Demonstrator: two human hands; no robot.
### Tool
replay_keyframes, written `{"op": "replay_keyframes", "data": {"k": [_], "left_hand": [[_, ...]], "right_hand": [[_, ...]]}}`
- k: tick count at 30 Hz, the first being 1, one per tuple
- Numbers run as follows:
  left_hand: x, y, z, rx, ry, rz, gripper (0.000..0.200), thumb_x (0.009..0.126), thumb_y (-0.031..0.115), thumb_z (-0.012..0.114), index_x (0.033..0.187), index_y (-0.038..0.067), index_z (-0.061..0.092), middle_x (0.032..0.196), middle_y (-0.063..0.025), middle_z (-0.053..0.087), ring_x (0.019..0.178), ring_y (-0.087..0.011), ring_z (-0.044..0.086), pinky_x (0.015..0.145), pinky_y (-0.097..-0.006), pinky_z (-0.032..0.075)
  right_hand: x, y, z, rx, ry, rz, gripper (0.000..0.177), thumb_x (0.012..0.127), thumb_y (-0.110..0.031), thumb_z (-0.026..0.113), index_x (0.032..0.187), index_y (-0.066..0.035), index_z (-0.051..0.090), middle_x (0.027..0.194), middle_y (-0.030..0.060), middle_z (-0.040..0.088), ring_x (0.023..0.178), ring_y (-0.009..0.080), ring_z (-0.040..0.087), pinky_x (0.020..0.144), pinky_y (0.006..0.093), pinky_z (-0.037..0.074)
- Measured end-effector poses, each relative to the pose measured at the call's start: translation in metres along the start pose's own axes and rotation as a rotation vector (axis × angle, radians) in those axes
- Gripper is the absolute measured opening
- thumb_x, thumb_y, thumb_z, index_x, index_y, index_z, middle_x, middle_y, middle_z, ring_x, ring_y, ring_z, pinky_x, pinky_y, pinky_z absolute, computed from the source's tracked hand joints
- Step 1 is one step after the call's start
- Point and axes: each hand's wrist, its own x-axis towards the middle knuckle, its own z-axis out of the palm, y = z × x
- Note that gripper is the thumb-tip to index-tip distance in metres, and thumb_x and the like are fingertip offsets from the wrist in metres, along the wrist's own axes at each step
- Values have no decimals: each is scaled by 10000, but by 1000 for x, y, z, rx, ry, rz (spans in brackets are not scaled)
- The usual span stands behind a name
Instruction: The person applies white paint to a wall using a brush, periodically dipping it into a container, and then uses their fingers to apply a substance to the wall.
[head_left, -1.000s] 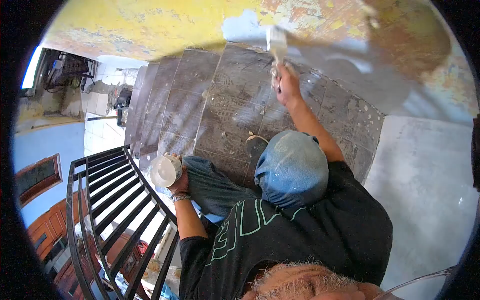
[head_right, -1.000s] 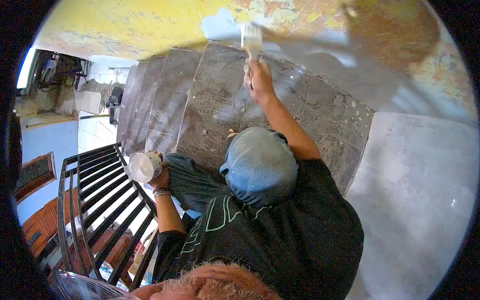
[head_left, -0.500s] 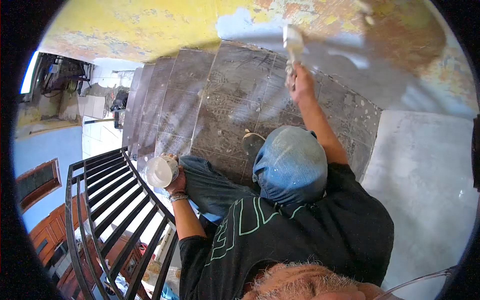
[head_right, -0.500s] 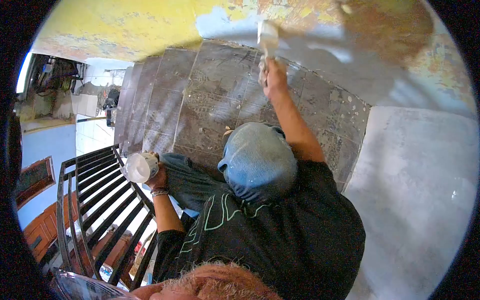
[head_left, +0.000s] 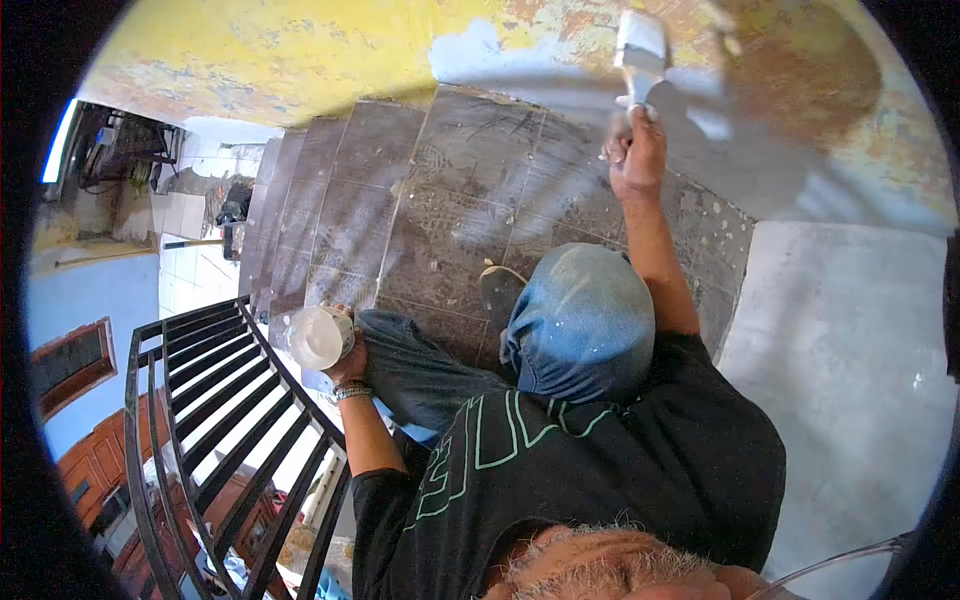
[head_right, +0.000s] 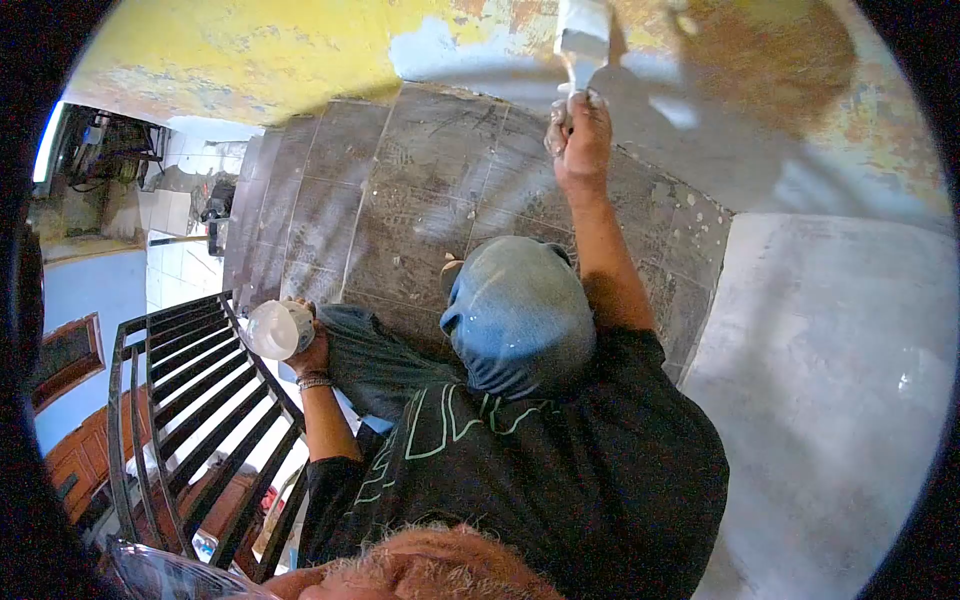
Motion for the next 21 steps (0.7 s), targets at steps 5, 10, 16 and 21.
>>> {"op": "replay_keyframes", "data": {"k": [5, 10, 16, 21], "left_hand": [[-2, -1, 14, -10, 56, 29, 572, 760, 396, 437, 1196, 45, 317, 1154, -150, 416, 1016, -315, 431, 680, -374, 460], [-3, -2, 1, -38, 5, 50, 613, 752, 463, 413, 1204, 62, 312, 1163, -145, 416, 1045, -304, 414, 747, -415, 420], [-4, 2, -8, 39, 85, 49, 651, 720, 521, 402, 1181, 64, 351, 1143, -142, 438, 1037, -316, 419, 738, -395, 423], [-6, -1, -6, 6, 81, 56, 654, 706, 480, 465, 1198, 70, 330, 1176, -131, 403, 1046, -332, 409, 713, -405, 446]], "right_hand": [[22, 18, -12, -166, -52, -296, 189, 843, -255, 415, 802, -72, 432, 593, 2, 442, 385, 68, 342, 338, 195, 259], [39, 123, -73, -282, 129, 207, 192, 824, -273, 427, 768, -89, 424, 552, 8, 405, 333, 82, 328, 291, 216, 247], [14, 131, -78, -276, 158, 436, 195, 817, -247, 415, 715, -82, 435, 524, 6, 399, 332, 92, 329, 295, 229, 251], [44, 104, -58, -139, 142, 425, 218, 816, -231, 415, 653, -87, 426, 484, -4, 380, 334, 92, 306, 315, 221, 225]]}}
